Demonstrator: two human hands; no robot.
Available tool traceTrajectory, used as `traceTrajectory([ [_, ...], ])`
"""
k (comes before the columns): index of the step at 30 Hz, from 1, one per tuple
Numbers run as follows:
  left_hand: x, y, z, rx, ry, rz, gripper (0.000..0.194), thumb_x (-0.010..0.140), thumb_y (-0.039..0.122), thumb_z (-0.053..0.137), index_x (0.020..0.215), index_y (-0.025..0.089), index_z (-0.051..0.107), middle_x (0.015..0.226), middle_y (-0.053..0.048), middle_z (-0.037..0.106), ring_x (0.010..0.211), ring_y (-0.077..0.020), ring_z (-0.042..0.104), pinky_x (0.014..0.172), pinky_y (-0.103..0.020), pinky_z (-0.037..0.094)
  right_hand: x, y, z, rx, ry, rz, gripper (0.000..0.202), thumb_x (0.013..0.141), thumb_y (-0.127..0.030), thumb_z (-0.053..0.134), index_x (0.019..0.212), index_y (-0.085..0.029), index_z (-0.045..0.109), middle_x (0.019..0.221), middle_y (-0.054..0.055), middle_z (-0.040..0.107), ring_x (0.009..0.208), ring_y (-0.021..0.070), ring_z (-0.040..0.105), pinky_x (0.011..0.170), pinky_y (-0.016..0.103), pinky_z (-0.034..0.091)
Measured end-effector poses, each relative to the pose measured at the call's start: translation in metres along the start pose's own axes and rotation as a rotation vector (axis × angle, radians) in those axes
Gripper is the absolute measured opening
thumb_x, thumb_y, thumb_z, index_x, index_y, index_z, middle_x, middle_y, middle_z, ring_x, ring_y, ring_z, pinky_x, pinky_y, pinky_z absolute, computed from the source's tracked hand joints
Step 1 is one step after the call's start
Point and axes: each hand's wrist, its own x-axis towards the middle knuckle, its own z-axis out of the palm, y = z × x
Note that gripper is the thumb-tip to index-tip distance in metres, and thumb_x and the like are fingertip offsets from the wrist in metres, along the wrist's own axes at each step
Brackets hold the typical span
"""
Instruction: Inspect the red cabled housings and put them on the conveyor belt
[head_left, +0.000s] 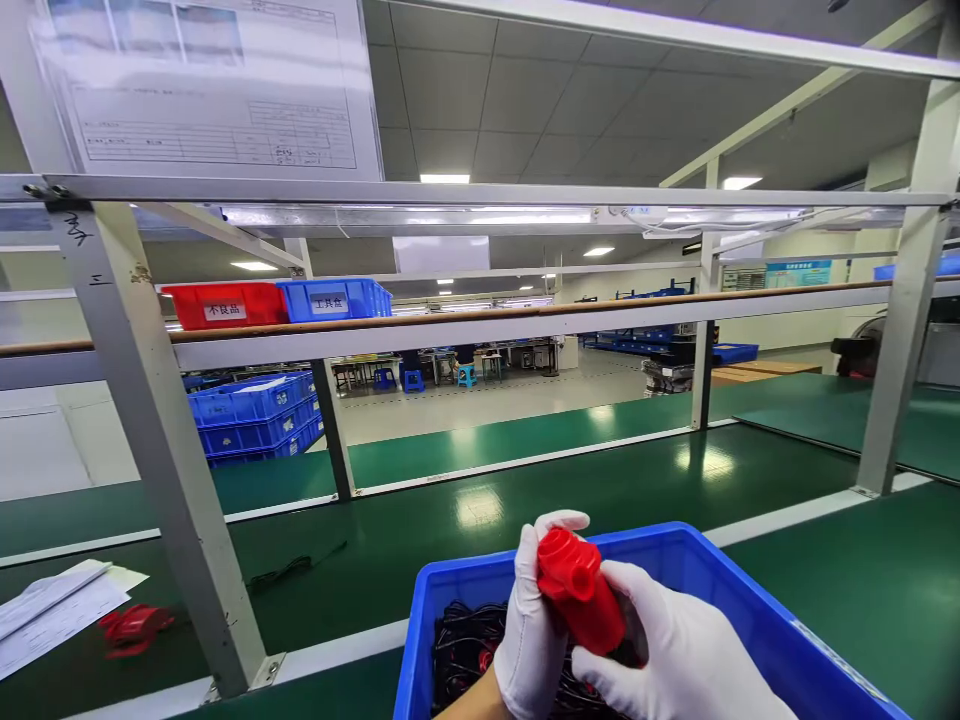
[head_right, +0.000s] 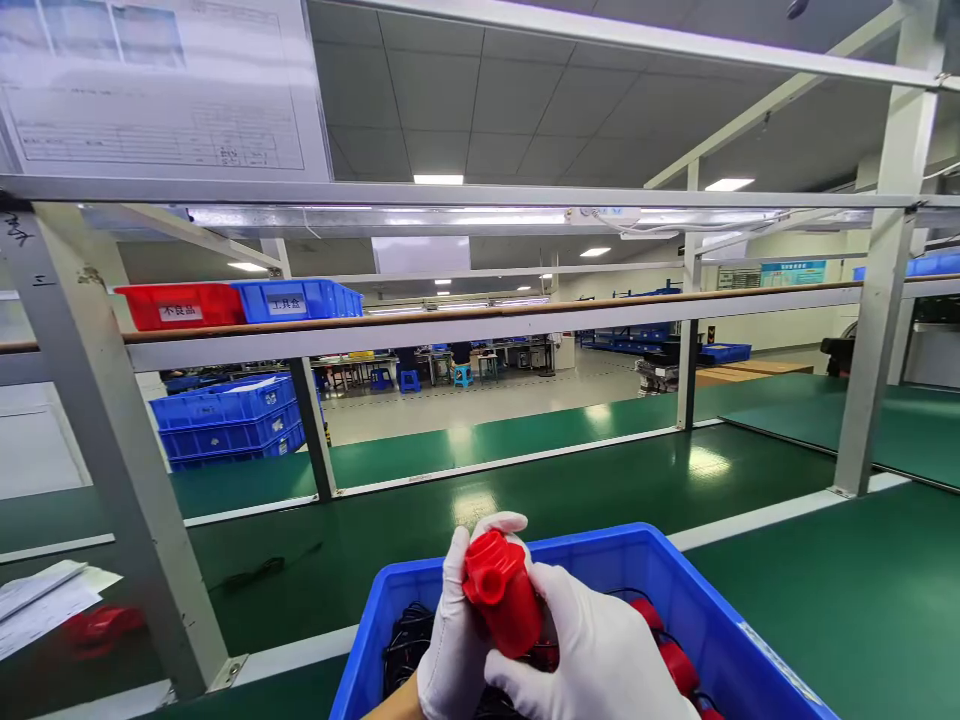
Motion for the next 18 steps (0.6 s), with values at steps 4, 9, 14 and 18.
traceTrajectory([
  [4, -0.004, 0.008, 0.001, 0.085, -0.096, 0.057, 0.06, 0.096, 0.065, 0.033, 0.112, 0.015, 0.062, 0.079, -0.003, 0.05, 0.071, -0.0142, 0.045, 0.074, -0.028, 0.04, -0.009, -0.004, -0.011, 0.074, -0.038, 0.003, 0.034, 0.078, -0.038, 0.067, 0.111, -0.032, 0.059, 0.09, -0.005, 0.07, 0.077, 0.0149, 0.067, 0.069, 0.023, 0.052],
  [9, -0.013, 0.007, 0.0, 0.383, -0.08, 0.235, 0.066, 0.086, 0.072, 0.047, 0.125, 0.02, 0.056, 0.094, -0.007, 0.054, 0.08, -0.0206, 0.05, 0.08, -0.034, 0.044, -0.019, 0.008, -0.015, 0.009, -0.094, 0.069, 0.037, 0.079, -0.062, 0.062, 0.076, -0.026, 0.053, 0.069, 0.002, 0.063, 0.063, 0.0197, 0.059, 0.055, 0.03, 0.044],
  [14, -0.015, -0.003, -0.019, 0.666, -0.022, 0.578, 0.078, 0.064, 0.068, 0.078, 0.125, 0.025, 0.057, 0.108, -0.011, 0.054, 0.092, -0.0273, 0.053, 0.093, -0.041, 0.046, -0.014, 0.014, -0.02, 0.177, -0.186, -0.038, 0.045, 0.093, -0.067, 0.038, 0.088, -0.026, 0.055, 0.086, 0.005, 0.066, 0.076, 0.021, 0.061, 0.071, 0.03, 0.05],
  [18, -0.009, 0.005, -0.038, 0.449, 0.181, 0.424, 0.066, 0.037, 0.065, 0.091, 0.082, 0.026, 0.062, 0.083, -0.009, 0.059, 0.102, -0.0355, 0.056, 0.105, -0.052, 0.04, -0.007, 0.018, -0.034, 0.242, -0.321, -0.286, 0.043, 0.095, -0.063, 0.041, 0.101, -0.026, 0.063, 0.104, 0.007, 0.065, 0.093, 0.0219, 0.061, 0.088, 0.029, 0.05],
])
